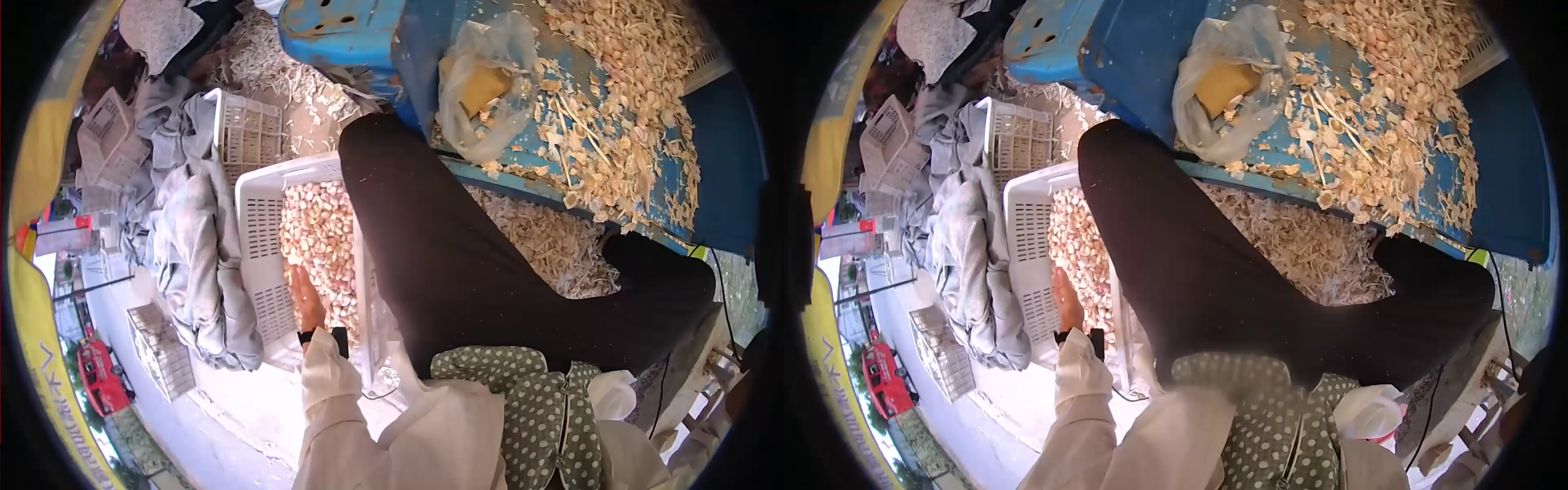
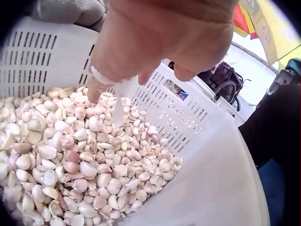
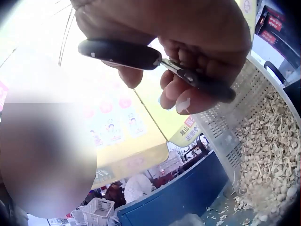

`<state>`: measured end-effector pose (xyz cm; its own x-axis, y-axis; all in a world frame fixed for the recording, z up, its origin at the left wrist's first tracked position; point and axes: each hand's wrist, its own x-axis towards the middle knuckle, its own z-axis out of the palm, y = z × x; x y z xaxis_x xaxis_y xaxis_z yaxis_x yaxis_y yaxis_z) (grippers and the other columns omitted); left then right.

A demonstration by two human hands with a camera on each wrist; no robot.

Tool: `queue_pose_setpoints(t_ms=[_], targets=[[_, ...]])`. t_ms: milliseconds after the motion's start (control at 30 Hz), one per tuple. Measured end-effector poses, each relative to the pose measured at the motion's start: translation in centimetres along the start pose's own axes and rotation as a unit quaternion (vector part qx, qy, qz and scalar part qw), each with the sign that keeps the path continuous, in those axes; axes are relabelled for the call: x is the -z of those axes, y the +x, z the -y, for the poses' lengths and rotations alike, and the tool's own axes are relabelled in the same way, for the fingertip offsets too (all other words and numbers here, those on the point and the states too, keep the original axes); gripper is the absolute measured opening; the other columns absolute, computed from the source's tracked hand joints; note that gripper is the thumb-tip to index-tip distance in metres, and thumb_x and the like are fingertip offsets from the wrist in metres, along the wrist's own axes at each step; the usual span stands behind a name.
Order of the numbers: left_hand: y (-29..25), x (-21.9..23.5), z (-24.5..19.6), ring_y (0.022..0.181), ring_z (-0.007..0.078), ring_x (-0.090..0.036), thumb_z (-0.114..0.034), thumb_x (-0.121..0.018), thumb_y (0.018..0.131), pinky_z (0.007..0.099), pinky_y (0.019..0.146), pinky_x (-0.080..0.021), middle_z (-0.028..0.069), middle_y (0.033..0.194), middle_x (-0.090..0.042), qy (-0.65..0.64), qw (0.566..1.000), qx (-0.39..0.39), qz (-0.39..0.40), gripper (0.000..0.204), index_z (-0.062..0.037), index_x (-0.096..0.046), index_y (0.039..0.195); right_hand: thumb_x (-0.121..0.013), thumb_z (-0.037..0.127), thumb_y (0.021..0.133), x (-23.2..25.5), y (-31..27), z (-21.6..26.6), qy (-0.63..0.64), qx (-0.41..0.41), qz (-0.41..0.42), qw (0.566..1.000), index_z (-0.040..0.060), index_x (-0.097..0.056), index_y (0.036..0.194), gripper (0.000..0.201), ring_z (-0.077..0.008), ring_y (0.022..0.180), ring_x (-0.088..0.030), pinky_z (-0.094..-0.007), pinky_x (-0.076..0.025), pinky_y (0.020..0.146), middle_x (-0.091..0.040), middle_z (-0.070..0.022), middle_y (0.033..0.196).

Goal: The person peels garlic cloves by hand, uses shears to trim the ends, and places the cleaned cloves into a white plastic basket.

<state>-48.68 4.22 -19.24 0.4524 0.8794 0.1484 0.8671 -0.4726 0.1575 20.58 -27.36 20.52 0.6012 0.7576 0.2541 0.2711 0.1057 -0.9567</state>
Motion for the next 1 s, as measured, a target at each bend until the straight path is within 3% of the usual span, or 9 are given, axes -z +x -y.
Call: queue_pose_setpoints(t_ms=[33, 67, 133, 233, 333, 433, 533, 667, 1000], targets=[[-1.0, -1.2, 1.0, 0.132, 0.033, -0.034, -0.017, -0.034, 0.102, 0.0374, 0.11, -0.026, 0.0222, 0.143, -0.034, -0.025, 0.999, 0.046, -0.01, 0.044, 0.0002, -0.03, 0.142, -0.048, 0.043, 0.095, -0.1, -1.2, 0.3, 0.034, 0.011, 0.01, 0.999, 0.0082, -0.056, 0.085, 0.037, -0.017, 0.067, -0.049, -0.0283, -0.04, 0.052, -0.049, -0.0049, 0.077], [1.1, 0.2, -1.7, 0.133, 0.0323, -0.033, -0.021, -0.037, 0.102, 0.0366, 0.111, -0.024, 0.0232, 0.144, -0.034, -0.337, 0.884, 0.323, -0.031, 0.049, 0.0055, -0.028, 0.141, -0.048, 0.045, 0.095, -0.5, -2.5, 0.1, 0.068, 0.015, 0.028, 0.997, 0.0089, -0.056, 0.085, 0.039, -0.0183, 0.068, -0.049, -0.029, -0.041, 0.051, -0.05, -0.0056, 0.078], [0.8, 0.3, -0.9, 0.133, 0.0326, -0.032, -0.026, -0.041, 0.101, 0.0359, 0.112, -0.023, 0.0246, 0.144, -0.032, -0.387, 0.88, 0.261, -0.083, 0.055, 0.0098, -0.026, 0.14, -0.045, 0.04, 0.098, -3.0, -4.6, -1.9, 0.145, -0.017, 0.054, 0.988, 0.0074, -0.057, 0.087, 0.036, -0.0192, 0.068, -0.049, -0.0286, -0.041, 0.051, -0.049, -0.0064, 0.077], [-2.3, -5.8, 5.3, 0.135, 0.0339, -0.03, -0.026, -0.042, 0.1, 0.0369, 0.113, -0.02, 0.0266, 0.144, -0.031, -0.444, 0.83, 0.309, -0.137, 0.054, 0.0101, -0.03, 0.139, -0.05, 0.041, 0.095, -11.4, -5.5, -2.6, 0.098, -0.214, -0.532, 0.813, 0.0045, -0.056, 0.087, 0.038, -0.0192, 0.066, -0.049, -0.0287, -0.041, 0.049, -0.049, -0.0079, 0.074], [-2.0, -9.3, 7.4, 0.135, 0.0356, -0.03, -0.025, -0.043, 0.1, 0.0384, 0.112, -0.02, 0.0281, 0.144, -0.033, -0.289, 0.907, 0.277, -0.132, 0.052, 0.0119, -0.034, 0.136, -0.058, 0.042, 0.09, -11.2, -7.4, 0.2, 0.083, -0.125, -0.017, 0.988, 0.0013, -0.056, 0.088, 0.041, -0.0194, 0.063, -0.05, -0.0298, -0.043, 0.048, -0.051, -0.0085, 0.071], [0.3, -12.3, 6.5, 0.132, 0.0388, -0.033, -0.026, -0.044, 0.1, 0.041, 0.11, -0.023, 0.03, 0.141, -0.035, -0.234, 0.921, 0.276, -0.144, 0.052, 0.0122, -0.036, 0.135, -0.062, 0.034, 0.087, -6.4, -9.0, 5.2, 0.102, -0.124, -0.131, 0.978, 0.0015, -0.063, 0.091, 0.033, -0.0239, 0.07, -0.055, -0.0435, -0.046, 0.076, -0.06, -0.0131, 0.082], [4.9, -13.5, 4.3, 0.115, 0.048, -0.041, -0.023, -0.048, 0.096, 0.0493, 0.097, -0.031, 0.032, 0.134, -0.04, -0.321, 0.875, 0.274, -0.236, 0.048, 0.0066, -0.043, 0.133, -0.062, 0.038, 0.088, -15.2, -5.3, 5.8, 0.057, -0.079, 0.079, 0.992, 0.0062, -0.057, 0.081, 0.033, -0.0232, 0.065, -0.051, -0.041, -0.043, 0.071, -0.057, -0.0064, 0.076], [9.2, -16.5, 2.2, 0.125, 0.0506, -0.03, -0.035, -0.044, 0.095, 0.0577, 0.102, -0.022, 0.0321, 0.138, -0.036, -0.188, 0.936, 0.22, -0.2, 0.052, -0.0022, -0.045, 0.135, -0.069, 0.04, 0.083, -18.2, -4.4, 4.3, 0.032, -0.05, 0.016, 0.998, 0.0058, -0.051, 0.083, 0.038, -0.016, 0.057, -0.044, -0.0264, -0.038, 0.043, -0.046, -0.0038, 0.067], [4.6, -10.5, -1.1, 0.138, 0.0477, -0.012, -0.046, -0.047, 0.091, 0.0676, 0.105, -0.003, 0.0172, 0.154, -0.015, 0.038, 0.965, 0.147, 0.212, 0.066, -0.0174, -0.027, 0.147, -0.059, 0.045, 0.089, -14.0, -2.7, 5.5, 0.03, -0.022, 0.13, 0.991, 0.0053, -0.049, 0.082, 0.042, -0.0159, 0.054, -0.036, -0.0282, -0.034, 0.044, -0.039, -0.0036, 0.066]])
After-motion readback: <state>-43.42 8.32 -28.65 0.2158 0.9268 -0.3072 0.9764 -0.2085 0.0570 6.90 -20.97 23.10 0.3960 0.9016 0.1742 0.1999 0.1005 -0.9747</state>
